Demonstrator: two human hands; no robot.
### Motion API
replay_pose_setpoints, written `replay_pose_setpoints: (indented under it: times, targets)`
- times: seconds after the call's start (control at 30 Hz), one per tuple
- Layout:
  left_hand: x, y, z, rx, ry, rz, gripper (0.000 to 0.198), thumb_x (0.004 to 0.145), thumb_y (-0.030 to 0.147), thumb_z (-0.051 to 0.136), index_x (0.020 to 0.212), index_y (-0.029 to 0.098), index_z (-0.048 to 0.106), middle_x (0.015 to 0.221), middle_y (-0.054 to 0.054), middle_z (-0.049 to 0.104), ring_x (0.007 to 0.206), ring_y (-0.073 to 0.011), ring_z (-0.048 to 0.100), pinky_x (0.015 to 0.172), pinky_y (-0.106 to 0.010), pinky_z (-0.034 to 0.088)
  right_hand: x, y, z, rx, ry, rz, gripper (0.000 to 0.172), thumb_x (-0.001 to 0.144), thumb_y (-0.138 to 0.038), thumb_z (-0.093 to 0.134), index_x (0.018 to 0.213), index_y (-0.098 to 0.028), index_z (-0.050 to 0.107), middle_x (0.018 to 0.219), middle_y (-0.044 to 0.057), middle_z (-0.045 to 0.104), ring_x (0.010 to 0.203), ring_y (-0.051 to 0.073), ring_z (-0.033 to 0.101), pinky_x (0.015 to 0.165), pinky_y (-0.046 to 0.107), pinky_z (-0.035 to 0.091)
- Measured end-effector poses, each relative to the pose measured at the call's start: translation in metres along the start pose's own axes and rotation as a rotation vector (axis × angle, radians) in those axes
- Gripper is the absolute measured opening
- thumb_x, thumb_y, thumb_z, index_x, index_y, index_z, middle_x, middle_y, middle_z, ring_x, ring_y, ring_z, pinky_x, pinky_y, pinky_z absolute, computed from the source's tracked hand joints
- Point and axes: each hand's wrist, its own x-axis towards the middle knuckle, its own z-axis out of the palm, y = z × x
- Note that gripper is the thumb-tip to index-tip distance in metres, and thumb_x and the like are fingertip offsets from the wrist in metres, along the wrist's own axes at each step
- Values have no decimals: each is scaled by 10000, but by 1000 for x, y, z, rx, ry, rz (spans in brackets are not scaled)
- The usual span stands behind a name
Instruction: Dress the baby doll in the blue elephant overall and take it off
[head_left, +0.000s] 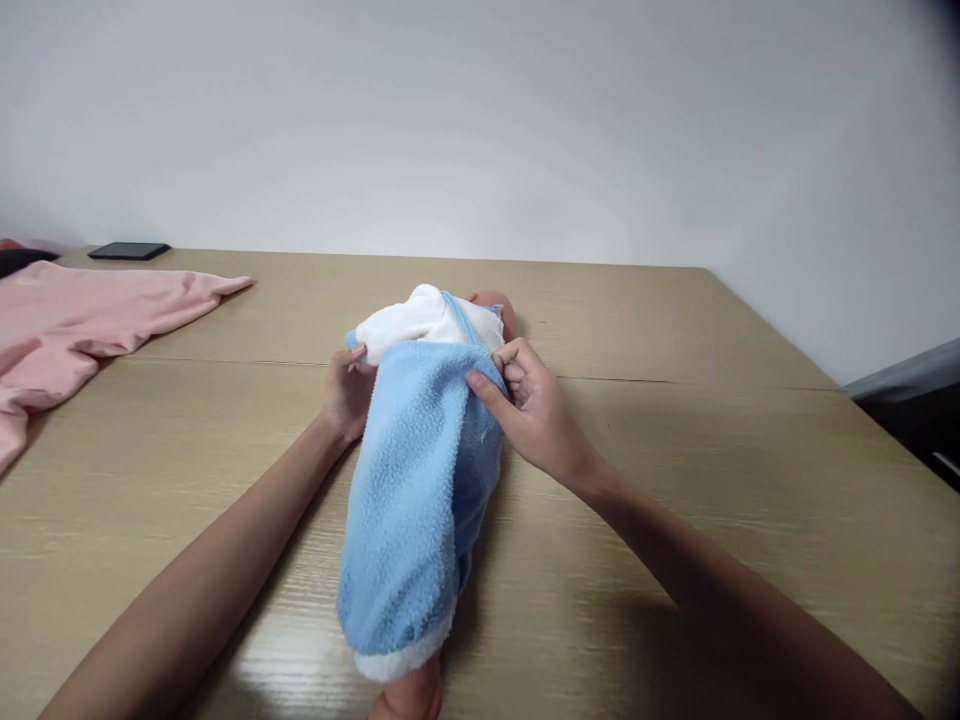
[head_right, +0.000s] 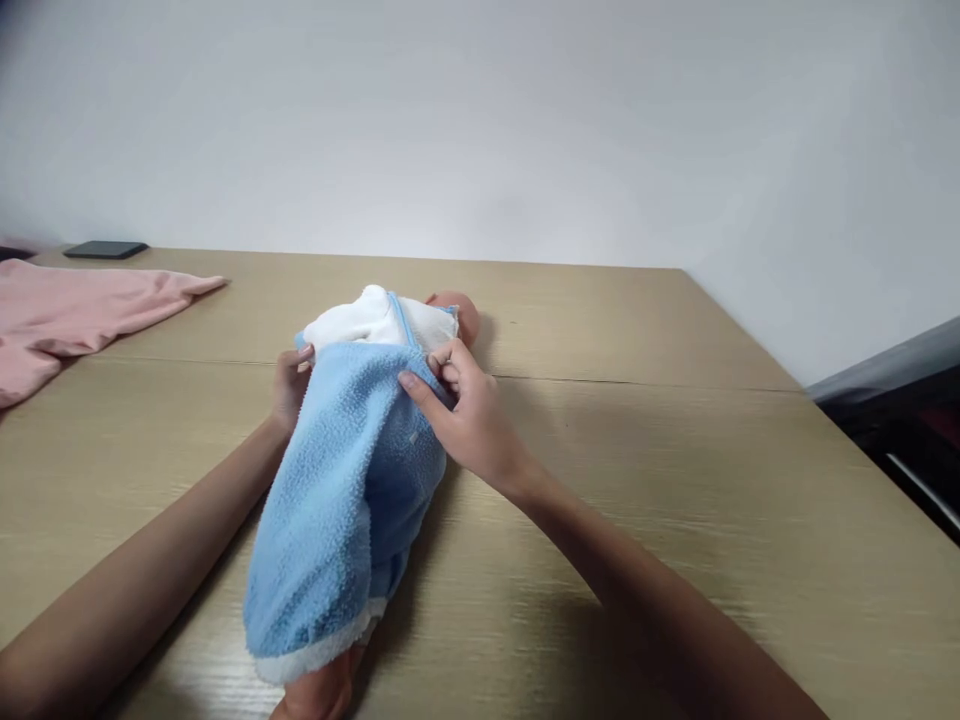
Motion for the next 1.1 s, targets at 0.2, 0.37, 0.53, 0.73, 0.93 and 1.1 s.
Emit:
replay_pose_setpoints:
  times: [0.2, 0.37, 0.53, 0.73, 0.93, 1.1]
  targets:
    - [8, -3, -15, -90, 58, 20, 475, 870, 588, 679, 1217, 284, 791, 1164, -20, 877, 1335, -415, 729, 1083, -540, 648, -23, 12, -16, -293, 56, -106, 239, 1038, -447, 738, 952, -249, 635, 968, 27, 610, 958, 232, 602, 934, 414, 482]
    - [11, -4, -18, -178, 50, 3, 498, 819, 507, 745, 1246, 253, 775, 1211, -42, 871, 1318, -421, 734, 1083, -518, 649, -41, 43, -10, -145, 123, -142, 221, 1098, -436, 659, 971, -261, 615, 1290, 95, 594, 1310, 288, 595, 1180, 489, 440]
    - [9, -3, -14, -190, 6, 21, 518, 788, 482, 821, 1231, 224, 749, 1260, -61, 855, 1395, -436, 679, 1158, -545, 600, -38, 51, -6, 55, 102, 31, 314, 1136, -557, 569, 999, -275, 539, 1018, 16, 618, 946, 210, 602, 890, 372, 480]
    - [5, -3, -7, -170, -48, 69, 463, 863, 451, 796, 1230, 186, 698, 1310, -68, 839, 1499, -401, 591, 1270, -501, 502, -22, 64, -17, 210, -3, 162, 444, 1029, -707, 671, 1031, -301, 492, 796, -52, 512, 709, 182, 449, 663, 321, 350]
    - [5, -1, -6, -155, -34, 42, 602, 833, 481, 819, 1334, 181, 671, 1316, -86, 838, 1455, -417, 630, 1249, -508, 509, -19, 73, -23, -62, 36, 48, 354, 1064, -625, 637, 990, -281, 604, 979, 24, 644, 946, 238, 592, 847, 377, 458]
    - [7, -1, -9, -169, 9, 17, 672, 785, 476, 845, 1364, 183, 668, 1299, -82, 846, 1403, -417, 672, 1222, -501, 526, -20, 70, -35, -246, -30, -195, 225, 1073, -449, 620, 951, -260, 630, 1099, 69, 651, 1123, 284, 600, 1057, 476, 449]
